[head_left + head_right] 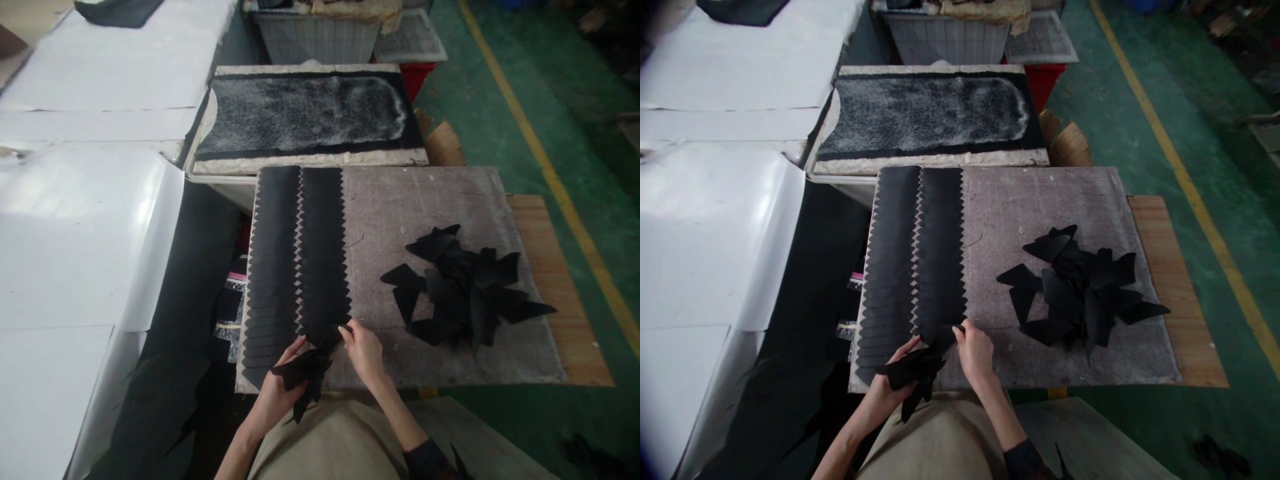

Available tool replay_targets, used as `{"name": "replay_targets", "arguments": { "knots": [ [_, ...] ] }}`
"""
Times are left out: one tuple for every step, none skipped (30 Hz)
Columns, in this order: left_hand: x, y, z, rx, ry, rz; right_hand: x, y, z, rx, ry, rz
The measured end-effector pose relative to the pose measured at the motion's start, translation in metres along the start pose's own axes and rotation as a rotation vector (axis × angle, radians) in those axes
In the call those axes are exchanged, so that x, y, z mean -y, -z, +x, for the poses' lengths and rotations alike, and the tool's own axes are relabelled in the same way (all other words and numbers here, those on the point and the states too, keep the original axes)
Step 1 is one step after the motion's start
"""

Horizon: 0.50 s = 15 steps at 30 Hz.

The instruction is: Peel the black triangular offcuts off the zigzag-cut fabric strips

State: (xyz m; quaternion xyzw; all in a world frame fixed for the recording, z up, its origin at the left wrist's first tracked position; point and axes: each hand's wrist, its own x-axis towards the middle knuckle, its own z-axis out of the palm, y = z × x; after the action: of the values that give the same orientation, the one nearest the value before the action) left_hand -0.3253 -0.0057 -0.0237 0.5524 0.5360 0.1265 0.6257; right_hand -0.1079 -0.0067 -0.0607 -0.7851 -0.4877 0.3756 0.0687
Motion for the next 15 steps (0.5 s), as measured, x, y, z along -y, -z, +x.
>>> {"name": "replay_targets", "arguments": {
  "knots": [
    [-0.001,0.0,0.0,0.004,0.005,-0.003,-0.002,0.0,0.0,0.0,0.0,0.0],
    [-0.001,0.0,0.0,0.011,0.01,-0.004,-0.003,0.0,-0.001,-0.006,0.0,-0.004],
    [-0.002,0.0,0.0,0.016,0.013,-0.005,-0.004,0.0,-0.001,-0.016,-0.002,-0.01],
    [-0.004,0.001,0.0,0.02,0.016,-0.005,-0.005,-0.001,-0.001,-0.027,-0.004,-0.018],
    [-0.005,0.001,0.001,0.025,0.017,-0.005,-0.005,-0.001,0.0,-0.039,-0.007,-0.024],
    [-0.006,0.001,0.001,0.025,0.016,-0.004,-0.005,-0.002,0.001,-0.047,-0.01,-0.029],
    [-0.006,0.001,0.002,0.027,0.015,-0.002,-0.005,-0.002,0.002,-0.053,-0.013,-0.03],
    [-0.007,0.002,0.002,0.026,0.015,-0.002,-0.005,-0.003,0.004,-0.059,-0.016,-0.031],
    [-0.006,0.002,0.003,0.023,0.016,-0.003,-0.005,-0.003,0.005,-0.065,-0.018,-0.03],
    [-0.005,0.003,0.003,0.019,0.017,-0.004,-0.005,-0.003,0.006,-0.07,-0.021,-0.029],
    [-0.002,0.003,0.004,0.009,0.018,-0.002,-0.006,-0.004,0.006,-0.073,-0.024,-0.026],
    [0.001,0.003,0.004,-0.004,0.019,0.002,-0.006,-0.005,0.004,-0.075,-0.027,-0.023],
    [0.003,0.003,0.004,-0.019,0.018,0.011,-0.007,-0.007,0.002,-0.078,-0.028,-0.02],
    [0.005,0.002,0.004,-0.036,0.016,0.017,-0.008,-0.008,-0.002,-0.083,-0.03,-0.013],
    [0.006,0.0,0.005,-0.055,0.015,0.022,-0.008,-0.01,-0.006,-0.091,-0.034,-0.001]
  ]
}}
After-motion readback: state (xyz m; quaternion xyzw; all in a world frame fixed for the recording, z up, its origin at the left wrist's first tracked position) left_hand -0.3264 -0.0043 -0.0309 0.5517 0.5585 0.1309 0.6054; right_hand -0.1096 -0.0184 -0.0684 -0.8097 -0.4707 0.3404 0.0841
